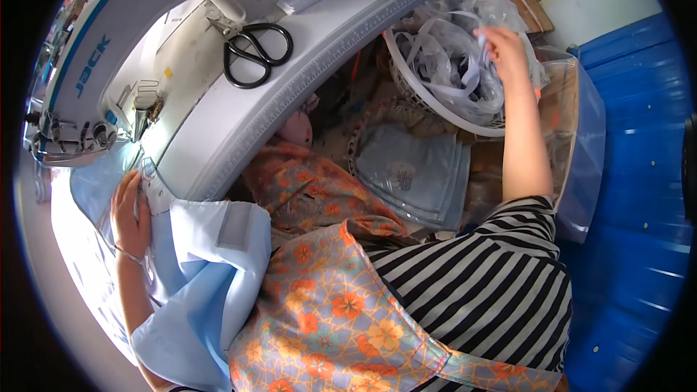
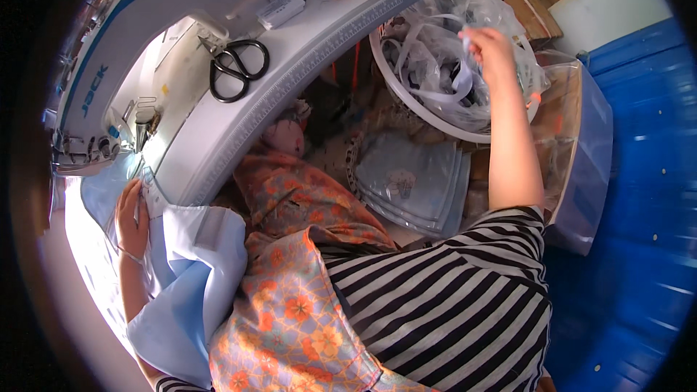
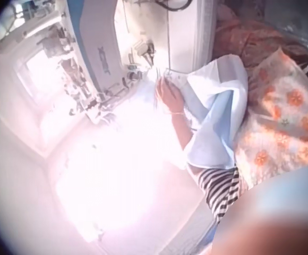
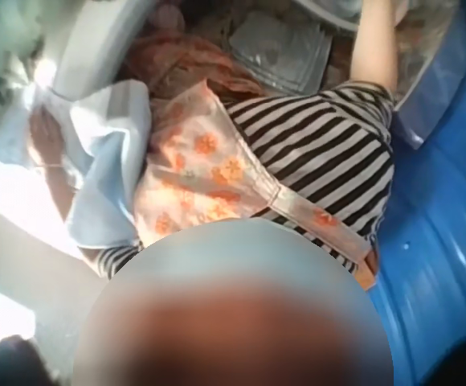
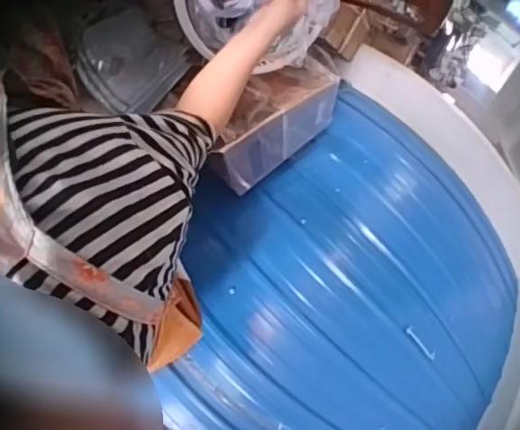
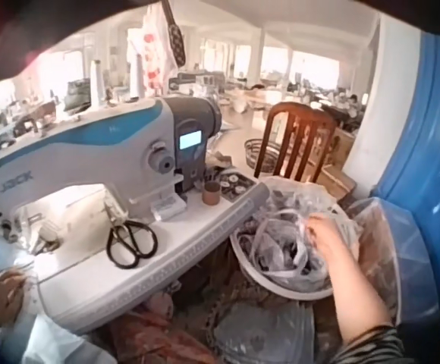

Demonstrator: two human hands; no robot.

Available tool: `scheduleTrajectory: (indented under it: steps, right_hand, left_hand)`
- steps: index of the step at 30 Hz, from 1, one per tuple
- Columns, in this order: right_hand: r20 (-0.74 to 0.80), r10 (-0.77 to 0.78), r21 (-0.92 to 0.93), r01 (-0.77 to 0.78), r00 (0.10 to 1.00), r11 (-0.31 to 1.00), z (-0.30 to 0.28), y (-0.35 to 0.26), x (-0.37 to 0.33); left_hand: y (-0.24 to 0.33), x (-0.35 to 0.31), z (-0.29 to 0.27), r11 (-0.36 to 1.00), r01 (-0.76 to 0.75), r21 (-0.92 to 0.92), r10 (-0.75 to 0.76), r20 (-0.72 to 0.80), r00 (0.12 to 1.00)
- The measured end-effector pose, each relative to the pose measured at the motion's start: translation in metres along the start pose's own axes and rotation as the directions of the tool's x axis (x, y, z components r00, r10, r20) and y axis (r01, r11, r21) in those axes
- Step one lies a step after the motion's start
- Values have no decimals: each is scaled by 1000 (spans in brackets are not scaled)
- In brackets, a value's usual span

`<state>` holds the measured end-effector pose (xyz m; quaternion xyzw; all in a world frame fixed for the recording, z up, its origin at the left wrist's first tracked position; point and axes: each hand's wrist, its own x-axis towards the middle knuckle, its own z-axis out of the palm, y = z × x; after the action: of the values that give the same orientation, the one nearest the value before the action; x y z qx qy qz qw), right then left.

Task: Operating an industrial sewing machine to assemble light blue fabric items and trimming thread with scissors.

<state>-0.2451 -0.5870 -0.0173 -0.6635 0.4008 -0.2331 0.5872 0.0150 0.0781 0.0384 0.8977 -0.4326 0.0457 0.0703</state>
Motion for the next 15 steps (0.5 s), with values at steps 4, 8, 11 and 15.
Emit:
scheduleTrajectory:
  steps: [4,8,11,15]
  right_hand:
    - [-68,-399,46,403,914,914,21,-58,-22]
    - [275,-596,-97,638,754,764,62,-142,-69]
    - [483,-524,-301,695,701,653,112,-207,-140]
    - [686,-592,-105,862,424,496,166,-226,-183]
  left_hand:
    - [-14,1,-30,997,-40,-65,39,-21,999]
    - [31,38,-92,977,-7,-213,20,59,998]
    - [129,99,-115,889,-258,-378,241,-94,966]
    - [218,138,-94,668,-405,-624,310,-262,914]
